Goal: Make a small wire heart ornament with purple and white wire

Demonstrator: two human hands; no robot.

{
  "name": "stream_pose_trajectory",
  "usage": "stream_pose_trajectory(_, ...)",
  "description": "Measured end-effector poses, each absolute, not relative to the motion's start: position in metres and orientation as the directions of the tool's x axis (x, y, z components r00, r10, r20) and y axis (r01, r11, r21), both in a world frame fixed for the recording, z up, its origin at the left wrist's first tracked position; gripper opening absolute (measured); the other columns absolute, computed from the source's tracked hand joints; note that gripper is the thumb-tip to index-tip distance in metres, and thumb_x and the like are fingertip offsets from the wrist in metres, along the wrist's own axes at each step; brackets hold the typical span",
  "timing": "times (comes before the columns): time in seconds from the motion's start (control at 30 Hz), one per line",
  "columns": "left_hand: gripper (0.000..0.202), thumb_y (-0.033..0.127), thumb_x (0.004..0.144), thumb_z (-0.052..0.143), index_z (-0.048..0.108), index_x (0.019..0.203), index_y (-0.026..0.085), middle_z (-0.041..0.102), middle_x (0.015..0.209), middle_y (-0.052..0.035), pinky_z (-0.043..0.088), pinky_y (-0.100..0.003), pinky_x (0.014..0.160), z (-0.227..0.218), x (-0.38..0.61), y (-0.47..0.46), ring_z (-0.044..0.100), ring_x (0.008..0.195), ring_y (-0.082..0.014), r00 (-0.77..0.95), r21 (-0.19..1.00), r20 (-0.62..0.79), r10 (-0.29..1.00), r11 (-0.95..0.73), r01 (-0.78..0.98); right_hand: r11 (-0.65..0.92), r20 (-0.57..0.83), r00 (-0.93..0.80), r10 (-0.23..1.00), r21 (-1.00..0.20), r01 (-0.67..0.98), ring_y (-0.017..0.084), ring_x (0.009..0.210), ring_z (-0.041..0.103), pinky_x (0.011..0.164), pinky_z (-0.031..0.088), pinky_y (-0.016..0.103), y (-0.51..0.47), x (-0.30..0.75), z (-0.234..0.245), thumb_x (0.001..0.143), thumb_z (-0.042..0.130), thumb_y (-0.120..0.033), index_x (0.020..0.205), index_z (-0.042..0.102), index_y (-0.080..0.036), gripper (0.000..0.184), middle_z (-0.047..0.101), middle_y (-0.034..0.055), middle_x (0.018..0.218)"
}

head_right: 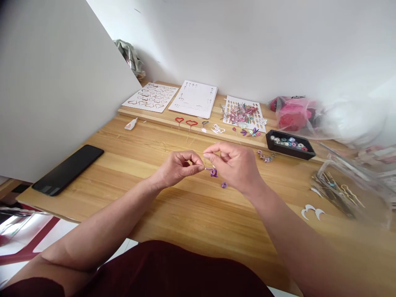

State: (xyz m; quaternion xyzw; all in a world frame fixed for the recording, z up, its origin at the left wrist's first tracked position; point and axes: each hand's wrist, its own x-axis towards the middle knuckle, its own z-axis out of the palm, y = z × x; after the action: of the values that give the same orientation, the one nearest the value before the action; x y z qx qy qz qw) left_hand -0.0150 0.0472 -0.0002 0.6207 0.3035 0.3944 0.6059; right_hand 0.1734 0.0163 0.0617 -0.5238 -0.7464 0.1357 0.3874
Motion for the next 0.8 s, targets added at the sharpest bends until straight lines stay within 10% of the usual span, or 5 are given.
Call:
stream_pose_trajectory(0.23, 0.028, 0.037, 0.077, 0.077, 0.066, 0.077, 0.012, 0.051, 0.062, 0.0034, 0.029, -0.022, 0.054, 0.002, -0.016, 0.047, 0.037, 0.056, -0.0055, 0.53, 0.971, 0.166, 0.832, -0.045, -0.234, -0.004, -0.025, -0.073, 0.997, -0.964, 0.265, 0.008, 0.051, 0.034, 0.048, 0.022, 0.026, 0.039, 0.181, 0.024, 0.069, 0.081, -0.041, 0.077, 0.073, -0.02, 0.023, 0.049, -0.0041, 0.058)
stream_pose_trajectory(0.37, 0.03, 0.039, 0.075, 0.078, 0.065, 0.075, 0.013, 0.052, 0.062, 0.0034, 0.031, -0.022, 0.055, 0.001, -0.015, 0.051, 0.039, 0.057, -0.0061, 0.428, 0.963, 0.185, 0.885, -0.076, -0.258, -0.237, -0.241, -0.107, 0.965, -0.97, 0.05, 0.006, 0.045, 0.027, 0.043, 0.018, 0.025, 0.018, 0.172, 0.002, 0.065, 0.083, -0.045, 0.076, 0.067, -0.021, 0.031, 0.047, -0.0062, 0.058)
stream_pose_trajectory(0.8, 0.024, 0.036, 0.078, 0.072, 0.065, 0.074, 0.013, 0.054, 0.066, 0.0015, 0.033, -0.022, 0.055, 0.005, -0.018, 0.049, 0.041, 0.057, -0.007, 0.477, 0.968, 0.236, 0.846, -0.248, -0.039, 0.196, 0.179, -0.083, 0.98, -0.824, 0.532, 0.007, 0.045, 0.026, 0.044, 0.019, 0.026, 0.009, 0.173, 0.061, 0.081, 0.073, -0.039, 0.08, 0.074, -0.019, 0.02, 0.031, -0.0078, 0.048)
